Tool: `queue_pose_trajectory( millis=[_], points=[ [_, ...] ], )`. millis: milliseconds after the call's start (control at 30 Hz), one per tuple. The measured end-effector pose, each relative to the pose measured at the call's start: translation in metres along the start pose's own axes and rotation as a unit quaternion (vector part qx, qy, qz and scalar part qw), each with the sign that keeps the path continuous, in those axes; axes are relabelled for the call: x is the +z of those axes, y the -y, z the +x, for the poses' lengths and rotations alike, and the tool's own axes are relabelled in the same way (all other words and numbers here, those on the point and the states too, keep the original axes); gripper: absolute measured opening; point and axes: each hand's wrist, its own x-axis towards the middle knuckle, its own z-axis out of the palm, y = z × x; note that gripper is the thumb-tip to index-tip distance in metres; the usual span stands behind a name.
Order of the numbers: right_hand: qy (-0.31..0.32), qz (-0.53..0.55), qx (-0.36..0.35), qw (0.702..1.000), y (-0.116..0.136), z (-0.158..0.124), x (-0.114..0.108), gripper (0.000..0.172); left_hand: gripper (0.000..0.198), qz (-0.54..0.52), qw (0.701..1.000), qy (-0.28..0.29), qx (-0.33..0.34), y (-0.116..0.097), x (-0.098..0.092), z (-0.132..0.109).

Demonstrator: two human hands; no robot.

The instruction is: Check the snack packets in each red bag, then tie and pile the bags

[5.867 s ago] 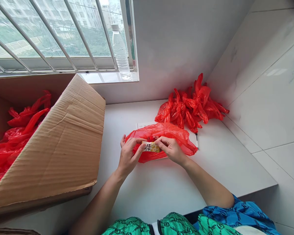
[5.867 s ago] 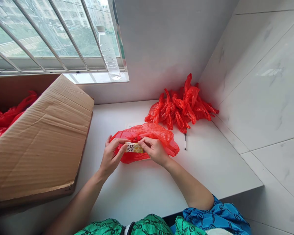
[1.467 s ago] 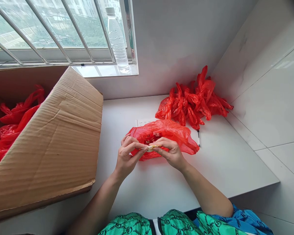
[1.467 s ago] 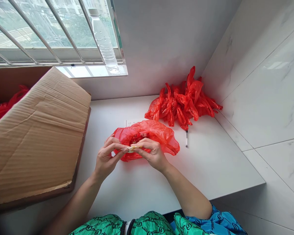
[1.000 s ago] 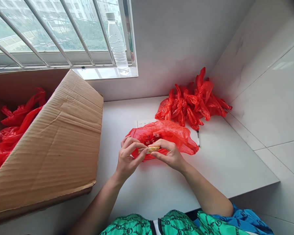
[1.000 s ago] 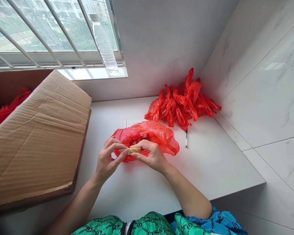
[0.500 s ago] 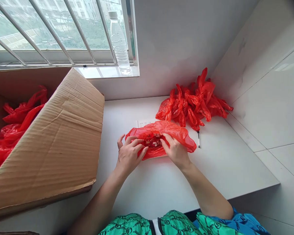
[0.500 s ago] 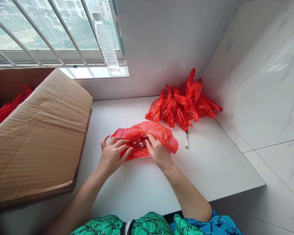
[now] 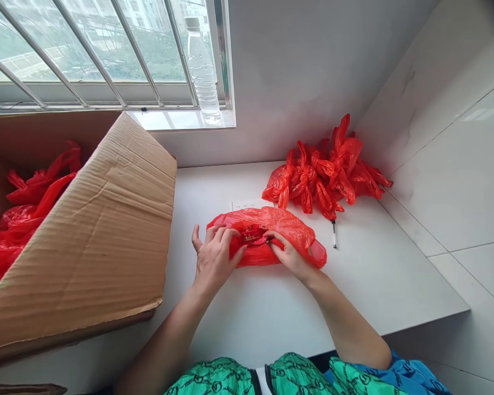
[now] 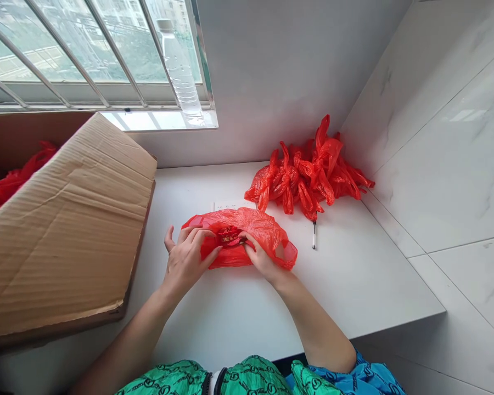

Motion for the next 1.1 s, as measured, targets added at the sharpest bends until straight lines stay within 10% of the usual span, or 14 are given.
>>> queue_pose_trajectory(
  millis=[300,833,1100],
  points=[
    [-0.055,-0.007,-0.102,0.993,0.029,0.002,0.004,0.025,0.012,-0.158,0.986,0.023,0.042,-0.013,-0.013,0.0],
    [-0.016,0.166,0.118,0.979,0.035,0.004,-0.004,0.034,0.021,-0.169,0.985,0.025,0.012,-0.007,-0.012,0.0],
    [-0.121,-0.106,0.037,0.986,0.008,-0.001,-0.008,0.032,0.027,-0.017,1.0,0.021,-0.001,0.005,0.015,0.001]
  ],
)
